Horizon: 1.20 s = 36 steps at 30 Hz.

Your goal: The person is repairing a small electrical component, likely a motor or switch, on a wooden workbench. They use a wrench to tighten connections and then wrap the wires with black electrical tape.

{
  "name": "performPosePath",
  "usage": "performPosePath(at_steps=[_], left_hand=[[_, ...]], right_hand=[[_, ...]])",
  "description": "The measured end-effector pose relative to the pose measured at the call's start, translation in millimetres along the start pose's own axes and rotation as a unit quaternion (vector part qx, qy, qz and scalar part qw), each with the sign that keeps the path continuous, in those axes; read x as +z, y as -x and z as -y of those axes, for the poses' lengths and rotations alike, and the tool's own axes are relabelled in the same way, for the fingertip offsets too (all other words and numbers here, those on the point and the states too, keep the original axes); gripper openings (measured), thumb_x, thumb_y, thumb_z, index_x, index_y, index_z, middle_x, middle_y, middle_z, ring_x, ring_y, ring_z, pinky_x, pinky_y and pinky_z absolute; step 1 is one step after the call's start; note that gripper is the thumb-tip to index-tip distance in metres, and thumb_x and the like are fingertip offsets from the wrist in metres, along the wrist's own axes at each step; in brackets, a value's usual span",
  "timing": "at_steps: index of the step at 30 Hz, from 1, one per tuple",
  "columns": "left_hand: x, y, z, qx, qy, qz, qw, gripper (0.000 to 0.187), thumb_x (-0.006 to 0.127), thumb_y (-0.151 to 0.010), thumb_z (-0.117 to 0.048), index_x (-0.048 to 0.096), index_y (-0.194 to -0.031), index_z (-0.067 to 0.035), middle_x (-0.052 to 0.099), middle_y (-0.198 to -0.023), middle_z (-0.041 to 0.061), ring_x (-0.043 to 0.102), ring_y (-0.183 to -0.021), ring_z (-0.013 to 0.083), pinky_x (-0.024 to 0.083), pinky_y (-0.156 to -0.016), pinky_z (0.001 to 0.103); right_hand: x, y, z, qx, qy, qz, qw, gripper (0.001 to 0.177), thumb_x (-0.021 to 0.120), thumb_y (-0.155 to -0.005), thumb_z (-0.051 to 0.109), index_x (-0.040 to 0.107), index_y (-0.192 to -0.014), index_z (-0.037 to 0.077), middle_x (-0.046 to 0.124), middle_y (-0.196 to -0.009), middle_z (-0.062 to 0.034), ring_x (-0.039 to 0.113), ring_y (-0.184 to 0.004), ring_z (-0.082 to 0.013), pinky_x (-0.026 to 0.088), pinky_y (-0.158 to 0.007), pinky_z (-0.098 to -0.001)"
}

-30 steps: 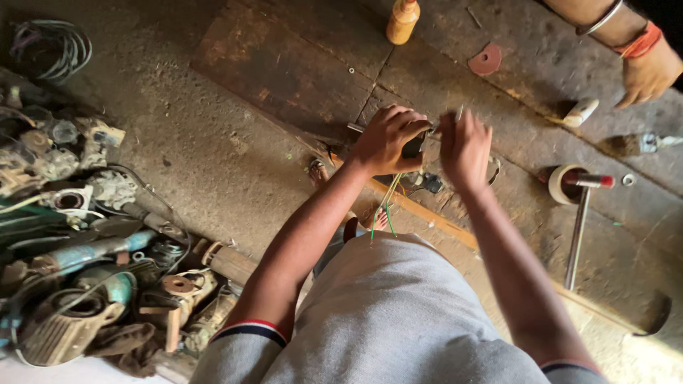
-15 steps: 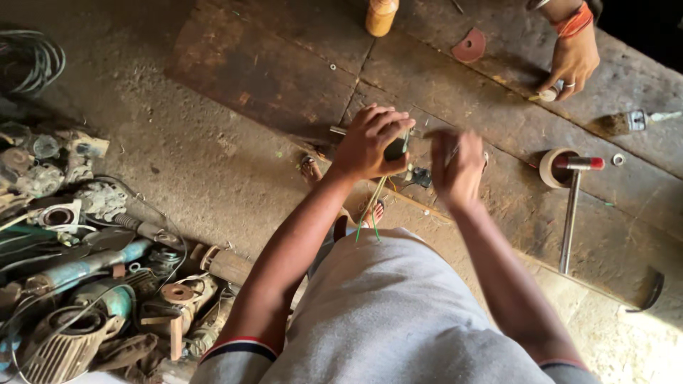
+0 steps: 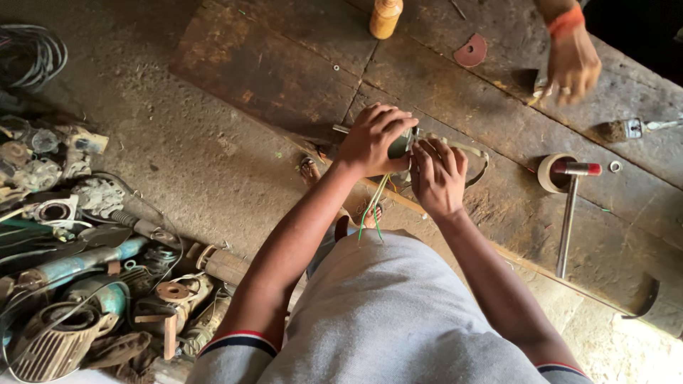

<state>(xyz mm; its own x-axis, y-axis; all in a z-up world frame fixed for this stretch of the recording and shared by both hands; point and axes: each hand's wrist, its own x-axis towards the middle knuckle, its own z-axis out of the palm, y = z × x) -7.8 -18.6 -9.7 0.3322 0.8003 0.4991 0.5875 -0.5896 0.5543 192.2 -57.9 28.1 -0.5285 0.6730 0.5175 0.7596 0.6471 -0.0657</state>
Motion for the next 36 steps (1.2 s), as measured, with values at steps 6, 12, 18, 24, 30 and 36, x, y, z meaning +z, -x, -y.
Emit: performPosePath(at_steps=[6,12,18,24,30,36], left_hand=[[1.7,-3.5,1.6,0.014,-0.005,-0.007,1.000,0.070,0.083,-0.078,-0.045,0.060,-0.133,-0.010,0.061,-0.132,0.011,0.053,-0.125,0.0344,0.039,-0.113,0.051],[-3.3,-4.1,-5.0,0.006,-0.003,-0.013,1.000,0.060,0.080,-0.080,-0.039,0.062,-0.131,-0.013,0.061,-0.128,0.010,0.055,-0.124,0.0315,0.041,-0.114,0.051],[-4.5,-6.1,-6.2,-0.003,-0.017,-0.010,1.000,0.055,0.079,-0.080,-0.037,0.064,-0.128,-0.013,0.063,-0.126,0.009,0.057,-0.121,0.0327,0.046,-0.109,0.049],[1.3,-12.9,-5.1,-0.020,-0.001,0.000,1.000,0.055,0.079,-0.081,-0.036,0.065,-0.129,-0.014,0.065,-0.126,0.007,0.058,-0.120,0.0307,0.048,-0.107,0.045],[1.6,-15.6,-1.3,-0.009,0.005,-0.008,1.000,0.061,0.082,-0.077,-0.038,0.065,-0.129,-0.011,0.065,-0.127,0.007,0.057,-0.121,0.0307,0.045,-0.108,0.047],[1.2,-14.5,0.6,-0.018,-0.002,0.008,1.000,0.064,0.083,-0.075,-0.038,0.064,-0.131,-0.013,0.065,-0.129,0.005,0.058,-0.123,0.0292,0.045,-0.108,0.046]], right_hand=[[-0.4,-22.5,-25.0,0.076,-0.041,0.076,0.993,0.007,0.068,-0.102,0.013,0.070,-0.108,0.010,0.074,-0.112,-0.0046,0.061,-0.107,-0.0243,0.040,-0.097,-0.0467],[46.0,-55.3,-76.7,0.251,-0.253,0.138,0.924,0.029,0.051,-0.113,0.027,0.061,-0.092,0.009,0.068,-0.076,-0.0068,0.066,-0.074,-0.0220,0.047,-0.070,-0.0336],[100.3,-66.1,-115.4,0.437,-0.495,0.269,0.701,0.049,0.052,-0.117,0.042,0.066,-0.088,0.005,0.064,-0.076,-0.0058,0.060,-0.066,-0.0131,0.045,-0.062,-0.0318],[33.5,-39.4,-97.4,0.374,-0.305,-0.021,0.876,0.024,0.053,-0.108,0.023,0.066,-0.104,0.003,0.075,-0.088,-0.0072,0.072,-0.075,-0.0179,0.055,-0.069,-0.0325],[-2.5,-14.0,-30.2,0.151,-0.103,0.035,0.982,0.010,0.060,-0.107,0.008,0.068,-0.104,0.003,0.072,-0.099,-0.0148,0.064,-0.088,-0.0288,0.048,-0.087,-0.0445],[2.9,-16.4,-13.8,0.084,-0.114,-0.034,0.989,0.012,0.061,-0.107,0.011,0.067,-0.113,0.003,0.071,-0.108,-0.0118,0.065,-0.109,-0.0302,0.046,-0.099,-0.0458]])
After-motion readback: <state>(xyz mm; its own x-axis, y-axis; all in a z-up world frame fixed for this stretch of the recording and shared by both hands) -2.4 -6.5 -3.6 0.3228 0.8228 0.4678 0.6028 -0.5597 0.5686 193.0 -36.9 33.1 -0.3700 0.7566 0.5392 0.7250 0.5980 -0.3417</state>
